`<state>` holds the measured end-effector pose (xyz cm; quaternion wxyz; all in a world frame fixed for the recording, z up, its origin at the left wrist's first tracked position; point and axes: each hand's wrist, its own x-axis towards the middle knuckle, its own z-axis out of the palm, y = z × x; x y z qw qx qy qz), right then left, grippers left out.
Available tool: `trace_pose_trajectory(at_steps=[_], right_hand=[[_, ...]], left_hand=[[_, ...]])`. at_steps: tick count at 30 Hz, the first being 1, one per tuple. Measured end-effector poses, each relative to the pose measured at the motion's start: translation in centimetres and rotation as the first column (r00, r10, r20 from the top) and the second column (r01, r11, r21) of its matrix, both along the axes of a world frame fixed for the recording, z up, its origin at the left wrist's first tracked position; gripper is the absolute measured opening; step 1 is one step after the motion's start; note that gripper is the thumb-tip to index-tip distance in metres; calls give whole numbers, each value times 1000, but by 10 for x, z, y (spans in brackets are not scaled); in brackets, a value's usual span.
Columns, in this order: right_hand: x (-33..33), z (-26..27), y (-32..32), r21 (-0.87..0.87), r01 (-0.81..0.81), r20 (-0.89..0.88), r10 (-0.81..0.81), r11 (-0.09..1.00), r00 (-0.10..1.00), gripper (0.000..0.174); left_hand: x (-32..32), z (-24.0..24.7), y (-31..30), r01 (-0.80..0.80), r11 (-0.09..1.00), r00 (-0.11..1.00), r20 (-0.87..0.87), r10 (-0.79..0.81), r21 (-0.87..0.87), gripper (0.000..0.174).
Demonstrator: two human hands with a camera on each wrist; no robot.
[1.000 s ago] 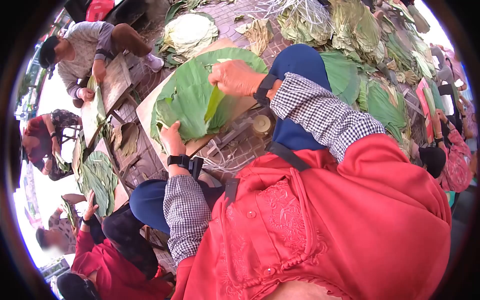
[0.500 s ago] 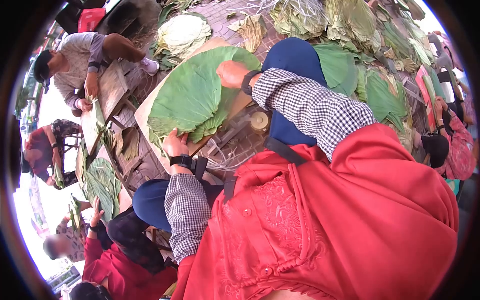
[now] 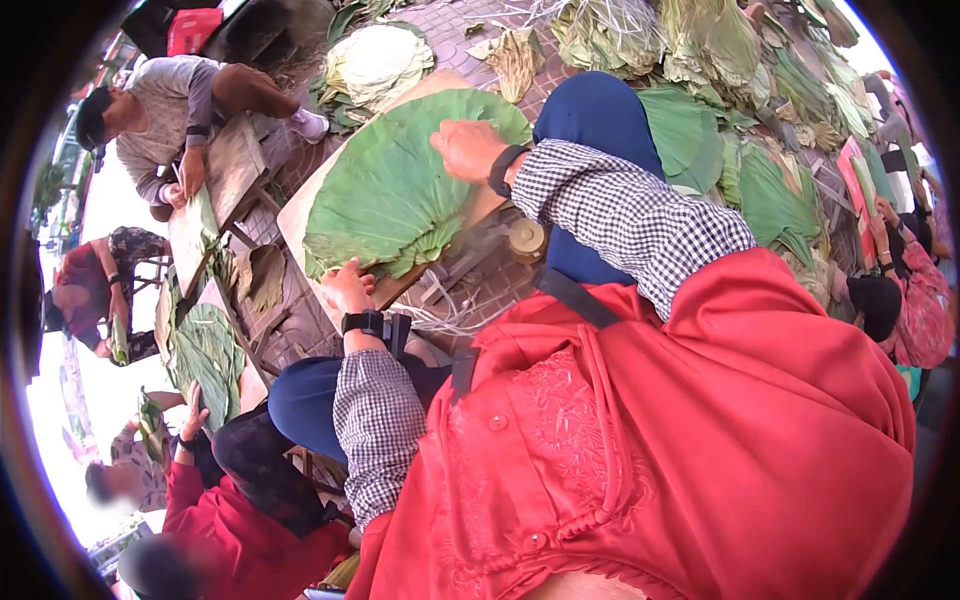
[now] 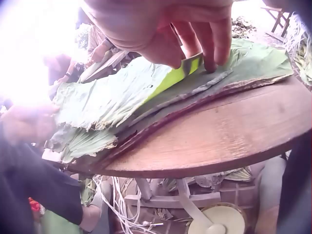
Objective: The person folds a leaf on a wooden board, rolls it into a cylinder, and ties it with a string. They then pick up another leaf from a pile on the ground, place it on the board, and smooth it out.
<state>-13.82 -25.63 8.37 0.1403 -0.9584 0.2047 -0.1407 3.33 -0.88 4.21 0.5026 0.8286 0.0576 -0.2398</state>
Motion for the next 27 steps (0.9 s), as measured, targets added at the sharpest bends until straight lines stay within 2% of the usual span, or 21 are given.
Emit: trace_pose_trajectory(at_steps=[1,2,3,5,6,9,10,13,14,22,24,25,27], right_hand=[[3,-2,3,-8,-39,61,40,999,997,22],[5,-4,6,-16,-78,121,79,997,989,25],[7,-8,11,-44,-128,143,133,991,981,29],[11,-18,22,-103,-220,186,237,970,954,37],[12,-22,26,-100,-234,148,247,967,958,42],[13,-31,39,-58,-264,1,264,963,965,58],[12,-31,42,-30,-263,-71,260,964,963,63],[9,-38,38,78,-238,-236,250,968,939,71],[6,-41,37,117,-224,-284,249,967,926,73],[12,-48,36,110,-214,-274,237,970,932,74],[17,-47,33,212,-177,-228,224,961,947,62],[17,-35,31,291,-145,-160,198,946,967,57],[23,-11,20,299,-209,34,209,931,977,52]], left_hand=[[-6,9,-3,-26,990,963,268,-12,139,39],[-15,17,-7,-88,960,857,511,-63,265,43],[-24,24,-11,-179,914,691,708,-147,364,47],[-28,40,-16,-29,910,545,770,-332,413,56],[-31,44,-19,43,894,455,788,-415,446,60],[-38,25,-39,208,722,112,717,-688,660,64],[-41,19,-42,216,635,122,625,-771,742,69],[-49,5,-42,256,582,364,481,-798,772,75],[-44,-2,-39,325,531,475,350,-807,783,84],[-36,-15,-34,342,494,444,326,-835,799,87],[-34,-14,-33,337,499,444,333,-832,798,86],[-34,-12,-33,324,495,458,324,-828,806,84],[-35,-8,-32,278,470,435,327,-839,838,79]])
